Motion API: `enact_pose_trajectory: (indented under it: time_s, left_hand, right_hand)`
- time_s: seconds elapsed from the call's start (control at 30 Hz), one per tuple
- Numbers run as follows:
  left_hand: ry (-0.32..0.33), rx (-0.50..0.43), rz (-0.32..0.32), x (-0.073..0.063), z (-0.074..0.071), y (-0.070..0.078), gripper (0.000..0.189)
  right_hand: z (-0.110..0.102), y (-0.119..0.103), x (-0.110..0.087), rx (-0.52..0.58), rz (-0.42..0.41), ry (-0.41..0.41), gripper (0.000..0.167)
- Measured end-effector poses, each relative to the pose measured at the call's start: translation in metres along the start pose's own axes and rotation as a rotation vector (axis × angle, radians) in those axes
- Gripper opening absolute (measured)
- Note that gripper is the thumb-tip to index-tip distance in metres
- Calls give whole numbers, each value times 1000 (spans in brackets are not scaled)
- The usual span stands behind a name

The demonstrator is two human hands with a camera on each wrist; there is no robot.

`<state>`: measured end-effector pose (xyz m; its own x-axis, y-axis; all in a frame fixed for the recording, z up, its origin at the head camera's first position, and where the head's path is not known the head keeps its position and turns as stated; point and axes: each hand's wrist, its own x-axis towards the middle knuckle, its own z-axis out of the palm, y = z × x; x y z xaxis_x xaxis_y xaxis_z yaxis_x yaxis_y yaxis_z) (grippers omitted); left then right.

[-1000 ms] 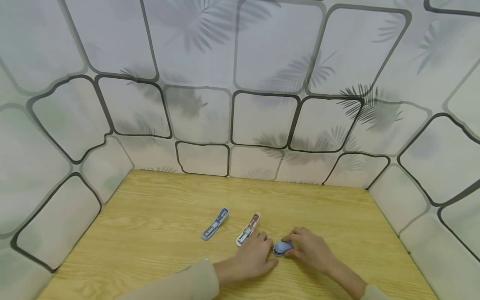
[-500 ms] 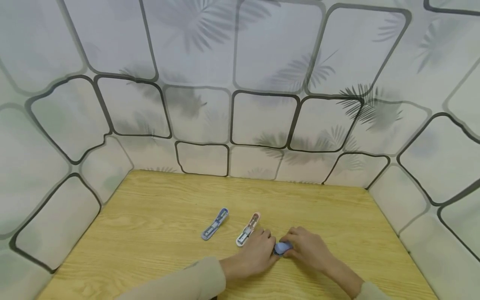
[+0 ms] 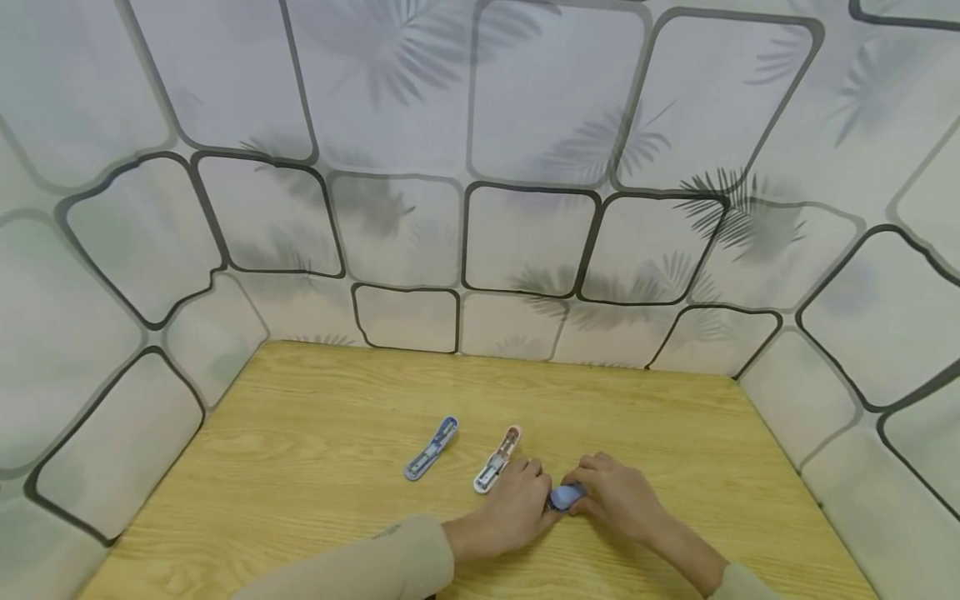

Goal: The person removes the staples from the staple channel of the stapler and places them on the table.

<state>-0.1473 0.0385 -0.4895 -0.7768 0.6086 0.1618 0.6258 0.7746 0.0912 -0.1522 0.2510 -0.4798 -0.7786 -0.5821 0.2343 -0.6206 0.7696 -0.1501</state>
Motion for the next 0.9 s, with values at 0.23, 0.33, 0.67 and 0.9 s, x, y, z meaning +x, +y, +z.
enact_pose_trajectory:
  time_s: [0.23, 0.33, 0.67, 0.9]
  left_hand:
    - [-6, -26, -9, -1, 0, 0, 33]
    - [0, -41, -14, -1, 1, 0, 32]
    - [18, -92, -42, -2, 2, 2, 28]
    - [4, -121, -62, -2, 1, 2, 26]
  right_hand:
    - [0, 2, 0, 29, -12, 4, 32]
    - [1, 3, 0, 36, -22, 12, 32]
    - [3, 4, -1, 31, -41, 32, 30]
    - [5, 8, -3, 44, -18, 35, 31]
